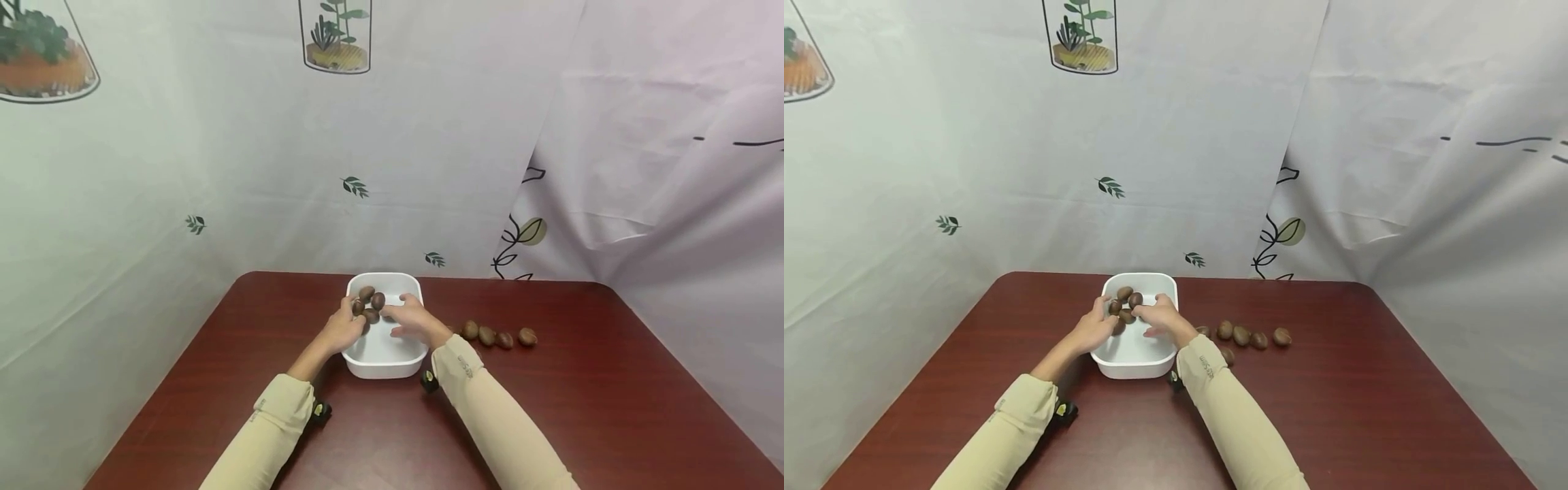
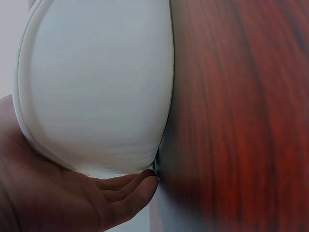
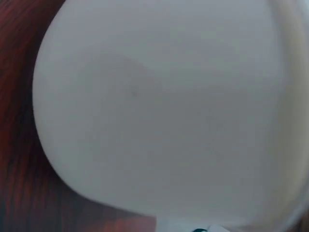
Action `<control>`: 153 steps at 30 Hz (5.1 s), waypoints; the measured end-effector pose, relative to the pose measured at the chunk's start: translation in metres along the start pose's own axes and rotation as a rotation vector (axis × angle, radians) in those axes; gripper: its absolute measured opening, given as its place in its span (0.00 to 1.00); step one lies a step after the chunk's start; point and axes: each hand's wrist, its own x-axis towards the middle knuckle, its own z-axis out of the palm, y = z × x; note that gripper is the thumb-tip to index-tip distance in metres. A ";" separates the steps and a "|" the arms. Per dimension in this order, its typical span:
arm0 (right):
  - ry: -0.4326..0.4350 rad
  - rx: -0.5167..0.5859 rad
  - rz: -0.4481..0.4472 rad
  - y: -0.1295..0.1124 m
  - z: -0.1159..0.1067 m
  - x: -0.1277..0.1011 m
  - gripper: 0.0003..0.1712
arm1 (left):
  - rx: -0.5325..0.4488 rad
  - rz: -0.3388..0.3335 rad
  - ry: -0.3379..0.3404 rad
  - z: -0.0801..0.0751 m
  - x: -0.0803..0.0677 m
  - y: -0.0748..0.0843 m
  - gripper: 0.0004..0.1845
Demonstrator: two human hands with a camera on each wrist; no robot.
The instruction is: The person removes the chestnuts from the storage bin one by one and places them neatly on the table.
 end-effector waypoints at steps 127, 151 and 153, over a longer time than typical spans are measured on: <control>0.059 -0.268 -0.145 0.090 -0.175 -0.086 0.24 | -0.013 -0.005 -0.023 -0.001 0.001 -0.001 0.33; 0.126 -0.394 -0.222 0.062 -0.163 -0.103 0.22 | -0.015 0.000 -0.032 -0.003 0.001 -0.001 0.34; 0.130 -0.405 -0.244 0.055 -0.154 -0.103 0.21 | -0.013 0.003 -0.032 -0.003 0.001 0.000 0.33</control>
